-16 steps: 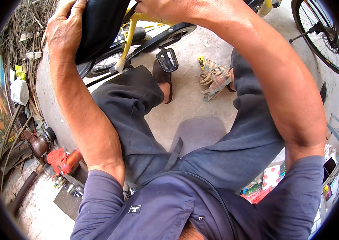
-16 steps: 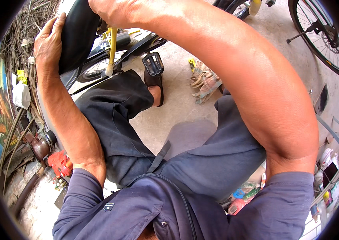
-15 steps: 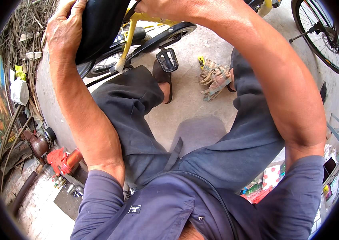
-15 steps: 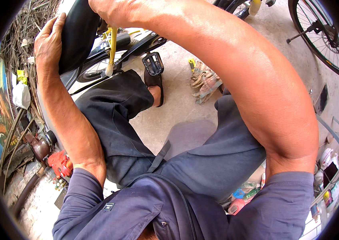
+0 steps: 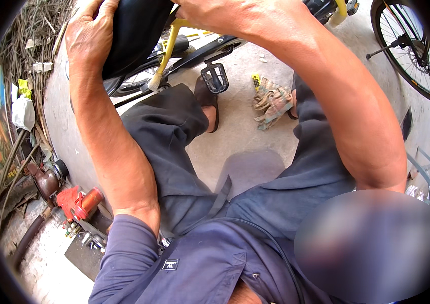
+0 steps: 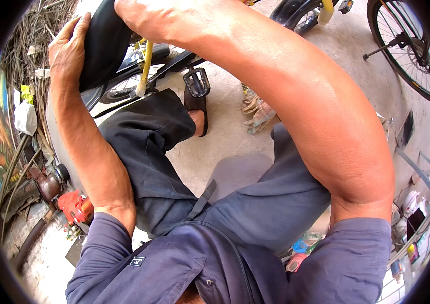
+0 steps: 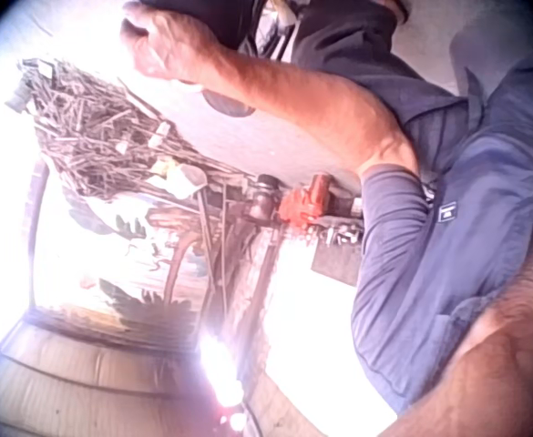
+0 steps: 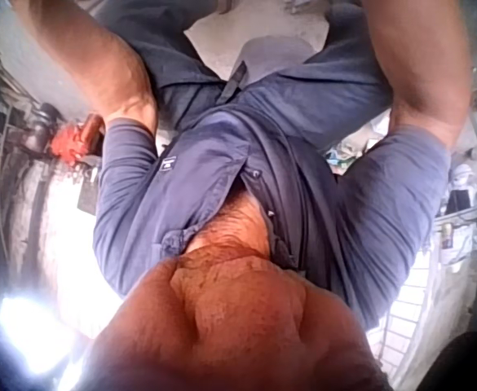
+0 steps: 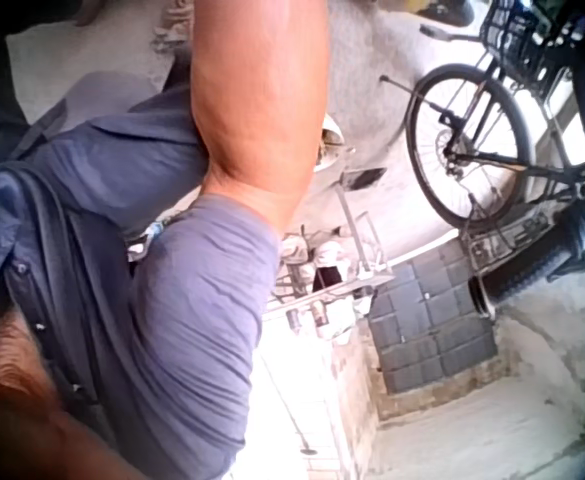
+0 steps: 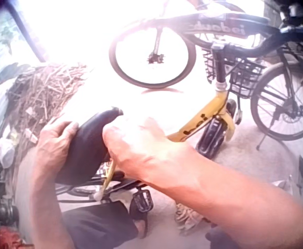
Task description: The person sits on the floor and uses a screwdriver to tighten a bolt on the frame of a yellow bicycle near the seat post. The person holds the bicycle frame steady with one hand while turning the screwdriver with the other.
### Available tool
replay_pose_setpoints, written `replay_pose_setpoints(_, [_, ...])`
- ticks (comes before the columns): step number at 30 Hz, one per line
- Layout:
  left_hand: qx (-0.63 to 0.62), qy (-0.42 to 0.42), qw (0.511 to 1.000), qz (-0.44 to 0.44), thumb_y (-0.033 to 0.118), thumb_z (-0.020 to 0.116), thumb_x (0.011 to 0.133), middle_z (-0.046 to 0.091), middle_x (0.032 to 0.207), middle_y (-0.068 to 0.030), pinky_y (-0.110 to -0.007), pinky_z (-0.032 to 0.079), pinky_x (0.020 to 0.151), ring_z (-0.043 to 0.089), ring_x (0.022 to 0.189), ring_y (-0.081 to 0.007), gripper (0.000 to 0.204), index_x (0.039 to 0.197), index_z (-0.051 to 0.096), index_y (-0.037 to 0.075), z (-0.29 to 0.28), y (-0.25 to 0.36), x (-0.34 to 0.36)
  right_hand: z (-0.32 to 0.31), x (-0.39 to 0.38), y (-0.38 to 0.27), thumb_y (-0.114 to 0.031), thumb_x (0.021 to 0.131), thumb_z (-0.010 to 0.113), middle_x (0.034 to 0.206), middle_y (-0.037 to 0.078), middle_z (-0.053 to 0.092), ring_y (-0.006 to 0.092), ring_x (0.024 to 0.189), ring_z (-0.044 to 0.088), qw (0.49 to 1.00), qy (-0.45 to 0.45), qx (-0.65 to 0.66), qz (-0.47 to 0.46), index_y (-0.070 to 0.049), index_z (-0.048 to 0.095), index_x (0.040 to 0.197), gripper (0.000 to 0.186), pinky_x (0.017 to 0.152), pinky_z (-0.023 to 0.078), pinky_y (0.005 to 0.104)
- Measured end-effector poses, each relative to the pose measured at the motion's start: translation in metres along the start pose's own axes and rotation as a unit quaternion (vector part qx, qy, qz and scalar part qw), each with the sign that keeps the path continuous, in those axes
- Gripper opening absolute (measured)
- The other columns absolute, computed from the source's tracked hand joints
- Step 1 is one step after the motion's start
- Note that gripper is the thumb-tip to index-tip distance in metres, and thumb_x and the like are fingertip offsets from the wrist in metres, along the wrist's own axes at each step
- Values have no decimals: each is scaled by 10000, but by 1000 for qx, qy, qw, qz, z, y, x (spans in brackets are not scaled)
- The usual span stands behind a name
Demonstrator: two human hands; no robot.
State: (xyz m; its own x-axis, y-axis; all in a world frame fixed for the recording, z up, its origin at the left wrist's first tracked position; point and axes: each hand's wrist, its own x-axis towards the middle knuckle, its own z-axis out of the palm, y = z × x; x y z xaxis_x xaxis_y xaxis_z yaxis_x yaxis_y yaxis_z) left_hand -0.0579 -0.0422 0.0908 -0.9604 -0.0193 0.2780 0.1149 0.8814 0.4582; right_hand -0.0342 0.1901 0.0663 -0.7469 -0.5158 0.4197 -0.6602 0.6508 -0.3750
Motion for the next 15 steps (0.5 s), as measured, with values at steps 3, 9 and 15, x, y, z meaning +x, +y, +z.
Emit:
replay_pose_setpoints(3, [3, 1, 1000, -4, 433, 675, 839, 695, 990, -102, -263, 456, 859, 633, 932, -151, 469, 1116, 670, 56, 0, 2, -1, 0, -4, 5, -106, 780, 547, 742, 184, 652, 343, 748, 646, 999, -22, -15, 27, -25, 652, 739, 138, 686, 501, 428])
replay_pose_setpoints(9, [-21, 0, 1000, -8, 419, 677, 840, 695, 989, -106, -261, 460, 852, 636, 926, -156, 455, 1116, 672, 58, 1, -1, -1, 13, -20, 16, -242, 811, 596, 752, 205, 648, 354, 781, 639, 998, 0, -33, 48, -33, 677, 765, 228, 738, 485, 446])
replay_pose_setpoints(15, [-39, -6, 999, -8, 407, 678, 841, 697, 969, -104, -258, 465, 834, 638, 896, -148, 442, 1110, 674, 57, 2, -2, 0, 4, -13, 15, -328, 807, 634, 759, 179, 658, 343, 784, 641, 974, -133, 19, 182, -57, 705, 810, 280, 746, 489, 432])
